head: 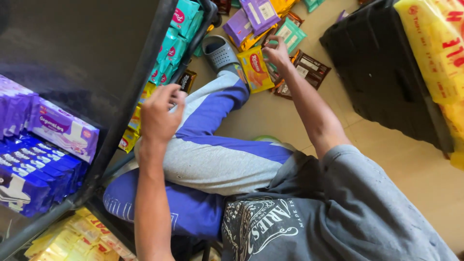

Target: Sorting and stacking various packaged snack items from a pile on the floor onto a rolling cart.

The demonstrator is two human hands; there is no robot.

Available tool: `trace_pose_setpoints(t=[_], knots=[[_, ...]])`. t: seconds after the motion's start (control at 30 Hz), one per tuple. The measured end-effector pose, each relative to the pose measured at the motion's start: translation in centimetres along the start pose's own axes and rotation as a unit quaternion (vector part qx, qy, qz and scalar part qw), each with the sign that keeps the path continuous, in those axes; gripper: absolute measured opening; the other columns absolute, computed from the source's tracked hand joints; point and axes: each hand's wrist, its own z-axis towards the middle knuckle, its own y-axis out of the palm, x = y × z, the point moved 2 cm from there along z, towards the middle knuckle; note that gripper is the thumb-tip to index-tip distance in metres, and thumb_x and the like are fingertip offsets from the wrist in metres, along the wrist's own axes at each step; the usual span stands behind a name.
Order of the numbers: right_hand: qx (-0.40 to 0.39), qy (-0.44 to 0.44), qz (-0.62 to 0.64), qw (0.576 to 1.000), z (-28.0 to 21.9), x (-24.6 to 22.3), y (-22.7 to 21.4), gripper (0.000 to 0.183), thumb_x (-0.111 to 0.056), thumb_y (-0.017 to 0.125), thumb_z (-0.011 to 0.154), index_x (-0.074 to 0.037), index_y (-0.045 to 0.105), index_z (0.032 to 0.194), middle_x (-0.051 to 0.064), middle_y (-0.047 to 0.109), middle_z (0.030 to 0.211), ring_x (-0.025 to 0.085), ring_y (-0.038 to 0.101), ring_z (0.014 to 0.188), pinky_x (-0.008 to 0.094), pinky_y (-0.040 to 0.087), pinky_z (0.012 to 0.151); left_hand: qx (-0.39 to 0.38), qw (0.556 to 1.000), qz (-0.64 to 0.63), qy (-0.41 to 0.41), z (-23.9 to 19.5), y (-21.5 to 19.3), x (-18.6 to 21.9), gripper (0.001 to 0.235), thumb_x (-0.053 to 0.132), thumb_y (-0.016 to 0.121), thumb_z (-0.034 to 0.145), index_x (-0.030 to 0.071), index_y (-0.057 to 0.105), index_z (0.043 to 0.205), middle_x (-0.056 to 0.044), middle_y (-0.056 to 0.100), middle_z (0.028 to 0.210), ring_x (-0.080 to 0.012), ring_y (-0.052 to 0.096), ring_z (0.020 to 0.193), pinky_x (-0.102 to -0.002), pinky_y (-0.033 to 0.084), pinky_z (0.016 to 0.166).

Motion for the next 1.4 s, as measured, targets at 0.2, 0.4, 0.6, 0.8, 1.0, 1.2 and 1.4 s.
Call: trace_pose_setpoints(t=[0.2,0.4,0.6,0.8,1.0,1.2,1.4], knots=[[-0.051,-0.037,0.001,0.998,1.6,-3.2,3.3,0.065,-0.011,0.071,0.086,-0.014,0.049,0.147,0.01,0.058,0.129,0.024,0.061,0.119,0.051,0.061,0.091,-0.117,0.99,0.07,-0.032,0.2,1.9,-0.6,0.02,0.021,0.071,0.095,0.005,0.071,0.107,-0.016,0.073,0.097,-0.0334,0.072,0.082,-0.046,0.056,0.07],[-0.089,-0.02,0.067,0.994,2.4,-3.6,3.5,0.062,-0.016,0.067,0.09,-0.012,0.049,0.149,0.007,0.067,0.123,0.023,0.061,0.119,0.051,0.056,0.093,-0.112,0.99,0.065,-0.051,0.5,1.4,-0.9,0.022,0.023,0.07,0.095,0.006,0.07,0.108,-0.015,0.073,0.098,-0.0358,0.072,0.088,-0.047,0.056,0.074],[-0.058,0.0,0.162,0.985,-3.0,-3.3,3.9,0.05,-0.017,0.068,0.091,-0.008,0.059,0.139,0.006,0.067,0.121,0.024,0.063,0.119,0.044,0.056,0.098,-0.12,0.989,0.07,-0.043,0.5,1.6,-1.2,0.024,0.024,0.07,0.094,0.006,0.07,0.11,-0.015,0.073,0.101,-0.037,0.071,0.09,-0.048,0.056,0.075],[-0.064,0.08,0.225,0.969,-7.1,4.4,1.4,0.034,-0.019,0.07,0.093,-0.006,0.066,0.124,0.007,0.067,0.119,0.024,0.067,0.111,0.04,0.055,0.098,-0.128,0.986,0.081,-0.066,0.0,1.6,-1.8,0.028,0.026,0.07,0.094,0.005,0.07,0.113,-0.017,0.073,0.103,-0.0397,0.07,0.092,-0.05,0.055,0.077],[-0.067,0.156,0.338,0.926,-8.6,5.5,0.6,0.03,-0.008,0.073,0.097,-0.012,0.062,0.124,0.001,0.066,0.108,0.014,0.066,0.099,0.031,0.055,0.092,-0.127,0.987,0.074,-0.058,-0.4,1.7,-2.2,0.032,0.027,0.071,0.093,0.004,0.07,0.115,-0.018,0.073,0.107,-0.041,0.07,0.095,-0.05,0.056,0.08],[-0.307,0.16,0.474,0.809,-21.4,-4.0,6.4,0.029,-0.01,0.068,0.101,-0.006,0.059,0.128,0.003,0.062,0.101,0.013,0.063,0.087,0.027,0.053,0.083,-0.131,0.989,0.011,-0.066,-1.5,4.0,-6.2,0.048,0.034,0.076,0.091,0.001,0.066,0.125,-0.023,0.072,0.116,-0.0382,0.07,0.107,-0.045,0.055,0.092],[-0.548,0.173,0.422,0.701,-32.5,-9.9,11.9,0.034,-0.013,0.075,0.098,-0.006,0.059,0.127,-0.001,0.055,0.097,0.006,0.055,0.079,0.025,0.048,0.083,-0.163,0.941,-0.296,-0.03,-1.7,-2.0,-1.7,0.08,0.031,0.082,0.088,0.0,0.037,0.148,-0.016,0.054,0.142,-0.0295,0.058,0.128,-0.04,0.053,0.099]])
